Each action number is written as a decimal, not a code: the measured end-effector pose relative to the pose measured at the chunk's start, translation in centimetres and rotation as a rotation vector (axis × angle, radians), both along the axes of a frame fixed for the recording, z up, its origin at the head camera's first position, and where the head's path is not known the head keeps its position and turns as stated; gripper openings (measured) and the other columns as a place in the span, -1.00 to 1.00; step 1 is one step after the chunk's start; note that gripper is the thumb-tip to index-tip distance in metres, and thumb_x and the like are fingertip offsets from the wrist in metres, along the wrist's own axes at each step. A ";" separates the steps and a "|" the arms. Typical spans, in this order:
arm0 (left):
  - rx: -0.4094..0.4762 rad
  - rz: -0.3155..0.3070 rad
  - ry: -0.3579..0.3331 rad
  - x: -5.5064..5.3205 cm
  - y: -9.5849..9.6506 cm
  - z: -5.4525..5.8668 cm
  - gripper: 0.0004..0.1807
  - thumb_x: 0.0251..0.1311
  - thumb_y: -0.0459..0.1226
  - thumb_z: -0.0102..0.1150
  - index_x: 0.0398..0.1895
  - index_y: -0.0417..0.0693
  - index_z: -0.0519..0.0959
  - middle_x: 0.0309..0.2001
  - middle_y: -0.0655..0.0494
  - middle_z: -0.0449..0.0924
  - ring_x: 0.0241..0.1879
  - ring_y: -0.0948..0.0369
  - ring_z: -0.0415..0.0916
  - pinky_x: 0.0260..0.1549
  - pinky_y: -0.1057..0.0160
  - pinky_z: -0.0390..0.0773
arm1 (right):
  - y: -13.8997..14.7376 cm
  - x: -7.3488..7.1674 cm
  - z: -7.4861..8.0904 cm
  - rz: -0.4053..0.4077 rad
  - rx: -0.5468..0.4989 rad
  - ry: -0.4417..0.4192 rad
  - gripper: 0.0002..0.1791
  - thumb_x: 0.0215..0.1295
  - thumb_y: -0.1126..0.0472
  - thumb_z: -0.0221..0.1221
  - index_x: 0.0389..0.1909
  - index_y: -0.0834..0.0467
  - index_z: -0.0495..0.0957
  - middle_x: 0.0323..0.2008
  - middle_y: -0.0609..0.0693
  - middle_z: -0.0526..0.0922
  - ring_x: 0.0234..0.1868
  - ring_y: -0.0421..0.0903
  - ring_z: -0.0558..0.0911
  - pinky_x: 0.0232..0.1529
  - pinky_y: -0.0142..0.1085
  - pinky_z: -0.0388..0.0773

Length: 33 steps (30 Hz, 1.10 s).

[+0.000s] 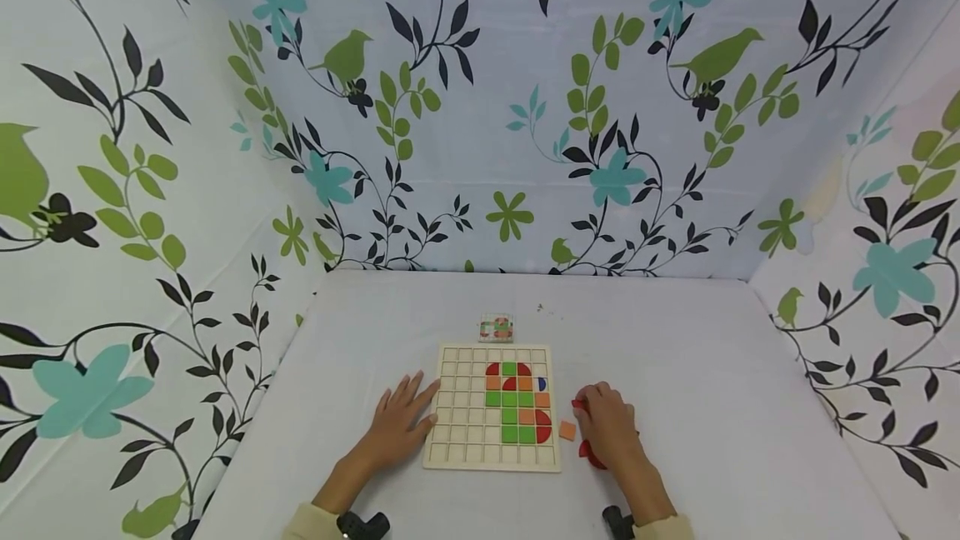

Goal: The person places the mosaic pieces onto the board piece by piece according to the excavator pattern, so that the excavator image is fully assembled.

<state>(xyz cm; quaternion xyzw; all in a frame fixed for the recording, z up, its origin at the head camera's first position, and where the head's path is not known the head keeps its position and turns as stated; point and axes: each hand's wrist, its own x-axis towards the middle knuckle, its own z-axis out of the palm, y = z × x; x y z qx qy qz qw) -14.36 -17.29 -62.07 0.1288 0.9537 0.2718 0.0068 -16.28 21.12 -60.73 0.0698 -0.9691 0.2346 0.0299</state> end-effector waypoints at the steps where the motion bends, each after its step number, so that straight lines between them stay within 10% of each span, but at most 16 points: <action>1: 0.000 0.000 -0.003 0.0 0.0 -0.1 -0.37 0.55 -0.05 0.04 0.61 0.05 0.32 0.64 -0.27 0.13 0.63 -0.33 -0.03 0.47 -0.51 -0.11 | 0.0 -0.1 -0.1 -0.003 0.001 -0.005 -0.71 0.37 0.17 0.41 0.01 0.19 0.63 -0.05 0.12 0.65 -0.02 0.11 0.60 -0.13 0.02 0.49; 22: -0.024 -0.009 -0.008 -0.2 -0.2 -0.5 -0.37 0.56 -0.03 0.04 0.62 0.07 0.32 0.65 -0.22 0.12 0.64 -0.30 -0.03 0.48 -0.49 -0.09 | 0.1 -1.2 0.3 0.005 -0.037 -0.157 -0.54 0.34 0.08 0.43 0.21 0.09 0.62 0.05 0.11 0.63 -0.01 0.02 0.58 -0.09 0.03 0.44; 33: -0.055 0.001 -0.037 -0.3 -0.3 -0.3 -0.37 0.57 -0.03 0.02 0.64 0.10 0.29 0.67 -0.18 0.09 0.66 -0.24 -0.05 0.51 -0.45 -0.07 | 0.9 -1.3 1.1 0.016 -0.090 -0.155 -0.68 0.29 0.16 0.48 -0.02 0.15 0.66 -0.02 0.08 0.62 -0.02 0.02 0.56 0.10 0.17 0.58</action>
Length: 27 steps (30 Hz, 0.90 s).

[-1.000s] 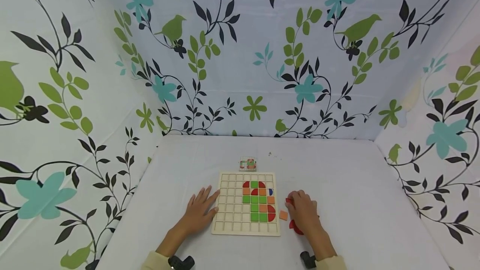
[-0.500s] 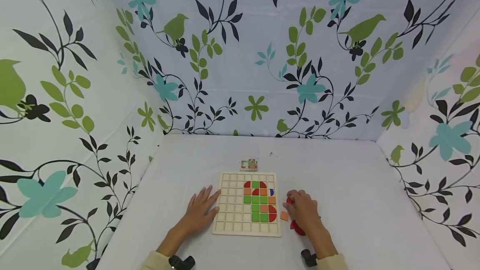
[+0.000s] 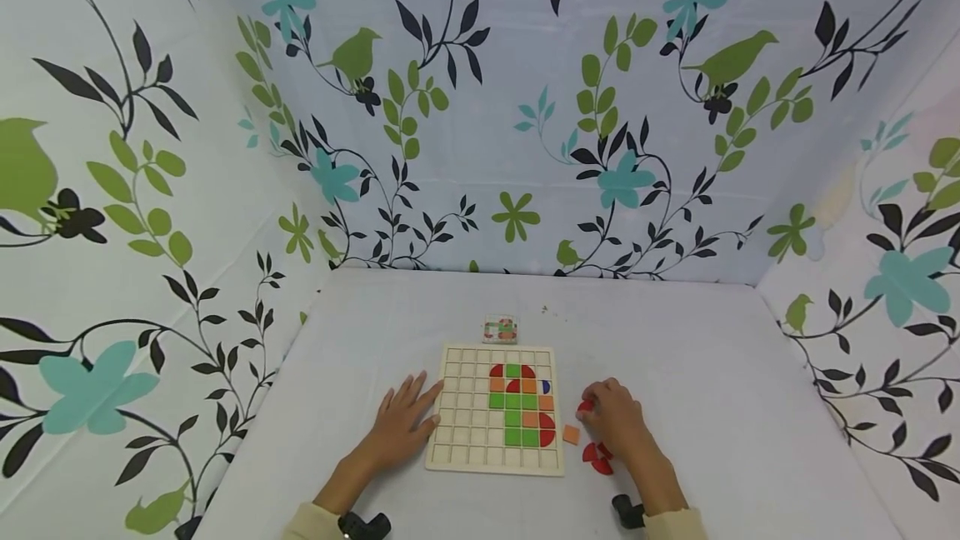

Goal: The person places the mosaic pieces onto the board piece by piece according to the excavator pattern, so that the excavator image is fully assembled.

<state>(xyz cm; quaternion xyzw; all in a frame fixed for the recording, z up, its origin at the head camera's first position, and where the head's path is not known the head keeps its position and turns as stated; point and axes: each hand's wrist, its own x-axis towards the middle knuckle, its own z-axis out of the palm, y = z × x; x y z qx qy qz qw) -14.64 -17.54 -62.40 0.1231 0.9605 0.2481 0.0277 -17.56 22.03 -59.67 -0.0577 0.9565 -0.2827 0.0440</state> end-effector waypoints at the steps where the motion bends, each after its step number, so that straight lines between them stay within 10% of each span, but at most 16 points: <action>1: -0.001 0.000 -0.001 0.0 0.0 0.0 -0.37 0.57 -0.03 0.02 0.64 0.10 0.29 0.67 -0.18 0.08 0.66 -0.24 -0.05 0.51 -0.44 -0.07 | 0.1 0.0 0.0 0.007 -0.003 -0.005 -0.69 0.31 0.18 0.46 0.00 0.15 0.66 -0.01 0.08 0.61 -0.03 0.01 0.56 0.10 0.15 0.60; 18: -0.010 0.007 -0.009 0.0 0.1 0.0 -0.36 0.57 -0.02 0.03 0.64 0.13 0.28 0.68 -0.14 0.07 0.67 -0.21 -0.07 0.52 -0.44 -0.09 | -2.0 -0.3 0.2 -0.027 -0.030 0.040 -0.67 0.39 0.23 0.39 0.10 0.24 0.65 -0.05 0.11 0.62 -0.04 0.02 0.60 0.07 0.01 0.71; 27: -0.006 0.002 -0.007 0.2 0.1 0.4 -0.37 0.57 -0.03 0.03 0.64 0.10 0.30 0.67 -0.17 0.09 0.66 -0.23 -0.05 0.51 -0.45 -0.07 | -8.4 0.2 0.8 0.139 -0.036 0.140 -0.79 0.41 0.13 0.38 -0.02 0.08 0.65 -0.11 -0.05 0.61 -0.10 -0.08 0.53 -0.01 -0.03 0.51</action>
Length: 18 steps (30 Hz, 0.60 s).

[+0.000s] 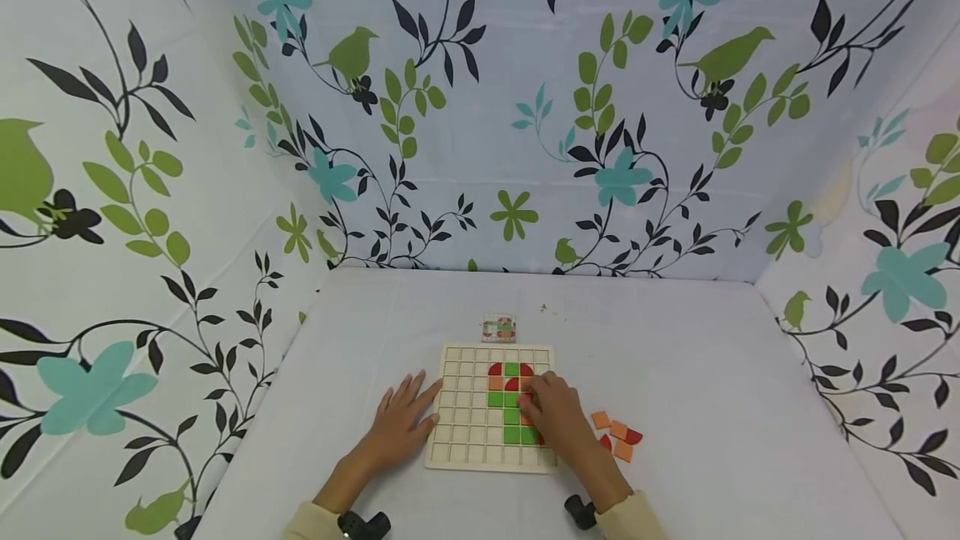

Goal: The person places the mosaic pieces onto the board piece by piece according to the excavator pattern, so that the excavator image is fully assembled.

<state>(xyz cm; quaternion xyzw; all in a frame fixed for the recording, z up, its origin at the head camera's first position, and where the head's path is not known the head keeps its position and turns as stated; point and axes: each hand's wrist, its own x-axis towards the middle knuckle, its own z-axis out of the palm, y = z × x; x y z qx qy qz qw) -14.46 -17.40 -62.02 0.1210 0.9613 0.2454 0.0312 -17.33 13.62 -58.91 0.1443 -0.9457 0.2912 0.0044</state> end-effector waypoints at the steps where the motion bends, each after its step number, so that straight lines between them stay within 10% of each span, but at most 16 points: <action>1: -0.001 0.000 0.000 0.0 0.0 0.0 -0.37 0.57 -0.03 0.03 0.64 0.10 0.30 0.67 -0.17 0.09 0.66 -0.23 -0.05 0.51 -0.45 -0.07 | -0.6 0.1 0.0 0.027 0.004 0.009 -0.81 0.40 0.12 0.39 -0.06 0.05 0.64 -0.12 -0.07 0.60 -0.10 -0.09 0.51 -0.05 -0.06 0.46; 18: 0.009 0.005 0.001 -0.1 -0.1 -0.1 -0.37 0.56 -0.03 0.03 0.64 0.11 0.30 0.67 -0.16 0.09 0.67 -0.22 -0.06 0.52 -0.44 -0.08 | -4.3 1.0 -0.8 0.208 0.061 0.107 -0.85 0.34 0.09 0.45 -0.26 -0.04 0.65 -0.27 -0.21 0.59 -0.19 -0.21 0.50 -0.17 -0.24 0.40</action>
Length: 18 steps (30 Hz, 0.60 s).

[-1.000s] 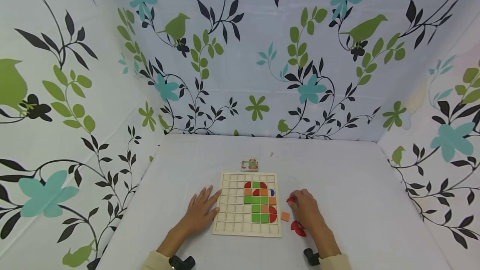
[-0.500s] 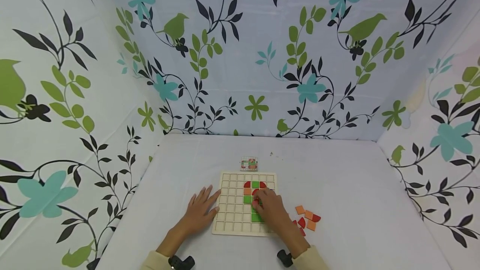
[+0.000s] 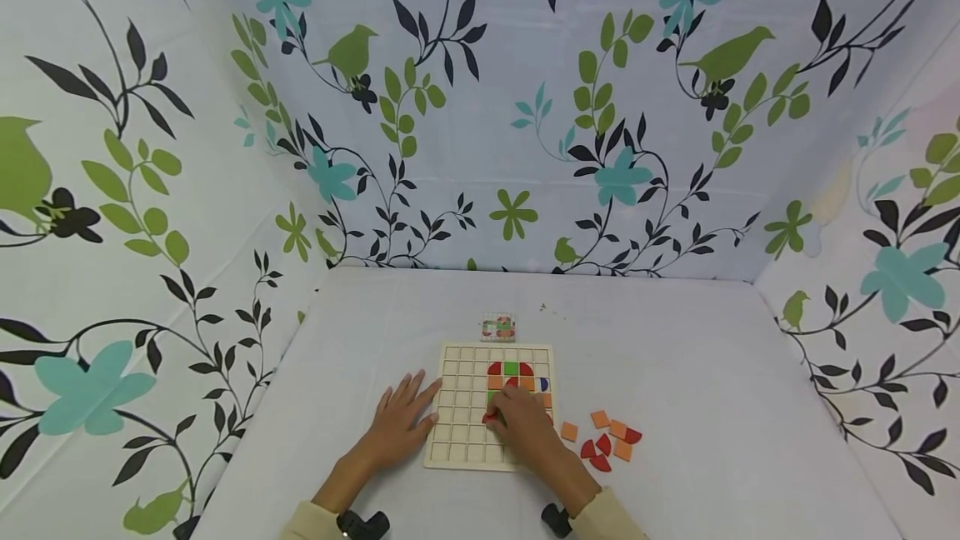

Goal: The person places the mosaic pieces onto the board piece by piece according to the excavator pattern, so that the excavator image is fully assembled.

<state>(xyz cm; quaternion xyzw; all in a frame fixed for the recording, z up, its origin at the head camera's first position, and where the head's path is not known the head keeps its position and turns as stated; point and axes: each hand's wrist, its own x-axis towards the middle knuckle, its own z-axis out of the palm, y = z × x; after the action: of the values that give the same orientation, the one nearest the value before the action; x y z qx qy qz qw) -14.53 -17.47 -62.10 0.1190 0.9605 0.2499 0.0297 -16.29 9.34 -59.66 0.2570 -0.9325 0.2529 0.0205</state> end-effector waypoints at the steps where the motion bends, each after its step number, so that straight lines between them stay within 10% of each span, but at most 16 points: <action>1: 0.002 -0.001 -0.002 0.0 0.0 0.0 -0.37 0.56 -0.03 0.03 0.64 0.12 0.30 0.67 -0.15 0.08 0.67 -0.21 -0.07 0.52 -0.44 -0.08 | 0.1 0.0 -0.1 -0.003 0.000 -0.004 -0.86 0.34 0.08 0.44 -0.25 -0.04 0.65 -0.27 -0.21 0.59 -0.18 -0.21 0.50 -0.16 -0.23 0.40; 18: 0.014 -0.008 0.002 0.0 0.0 -0.2 -0.36 0.56 -0.03 0.03 0.64 0.13 0.29 0.67 -0.16 0.08 0.66 -0.23 -0.06 0.51 -0.45 -0.09 | 0.3 0.0 0.0 0.005 0.047 0.057 -0.87 0.32 0.12 0.45 -0.19 -0.02 0.69 -0.24 -0.19 0.63 -0.15 -0.14 0.56 -0.17 -0.21 0.38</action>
<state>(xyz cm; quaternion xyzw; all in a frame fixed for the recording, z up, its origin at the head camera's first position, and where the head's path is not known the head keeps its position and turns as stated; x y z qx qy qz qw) -14.57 -17.51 -62.26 0.1234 0.9582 0.2564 0.0289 -16.26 9.62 -59.69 0.2668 -0.9366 0.2235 0.0402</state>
